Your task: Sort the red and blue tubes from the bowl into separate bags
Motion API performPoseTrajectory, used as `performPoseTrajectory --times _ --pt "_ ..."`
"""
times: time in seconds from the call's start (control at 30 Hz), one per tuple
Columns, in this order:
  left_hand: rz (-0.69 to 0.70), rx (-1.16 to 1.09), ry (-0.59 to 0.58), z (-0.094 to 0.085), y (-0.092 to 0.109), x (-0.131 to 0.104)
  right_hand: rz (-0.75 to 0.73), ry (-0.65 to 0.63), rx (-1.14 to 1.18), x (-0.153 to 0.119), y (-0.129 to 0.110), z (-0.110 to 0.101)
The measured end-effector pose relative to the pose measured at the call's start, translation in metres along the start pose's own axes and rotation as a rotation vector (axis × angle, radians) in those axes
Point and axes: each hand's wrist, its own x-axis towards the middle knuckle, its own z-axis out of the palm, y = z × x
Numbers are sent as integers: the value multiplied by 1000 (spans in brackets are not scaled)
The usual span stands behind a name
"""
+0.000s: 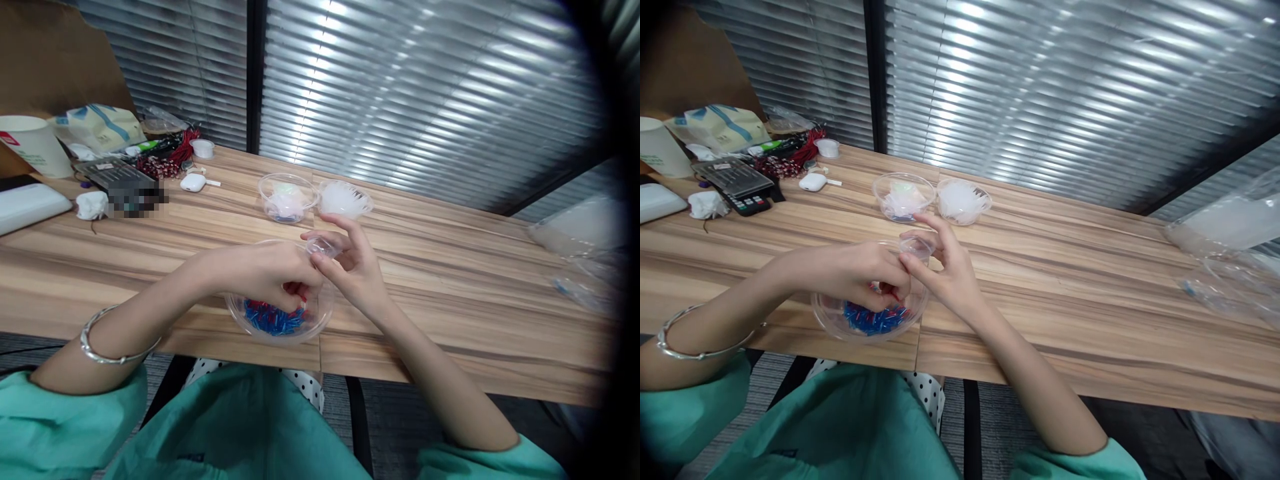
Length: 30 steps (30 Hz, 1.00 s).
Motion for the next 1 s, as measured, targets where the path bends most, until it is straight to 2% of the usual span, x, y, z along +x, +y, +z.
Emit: performPoseTrajectory --times 0.07,0.13,0.2,0.33,0.4,0.6,1.0 --pt "16 -107 -24 -7 3 -1 -12 3 0 1 -2 -1" --pt "31 -156 40 -14 5 -2 -37 23 -16 2 -3 -2" --pt "47 -180 147 -18 5 -4 -66 29 -42 2 -4 -3" --pt "76 -146 469 -22 0 -5 -109 -20 -77 0 -4 -2" --pt "55 -99 560 -22 -2 -4 -138 -52 -81 0 -4 -2" --pt "6 -43 540 -17 -6 0 -162 -125 -105 2 -1 -2" --pt "58 -20 509 -17 -5 1 -208 -145 -179 4 1 -3"
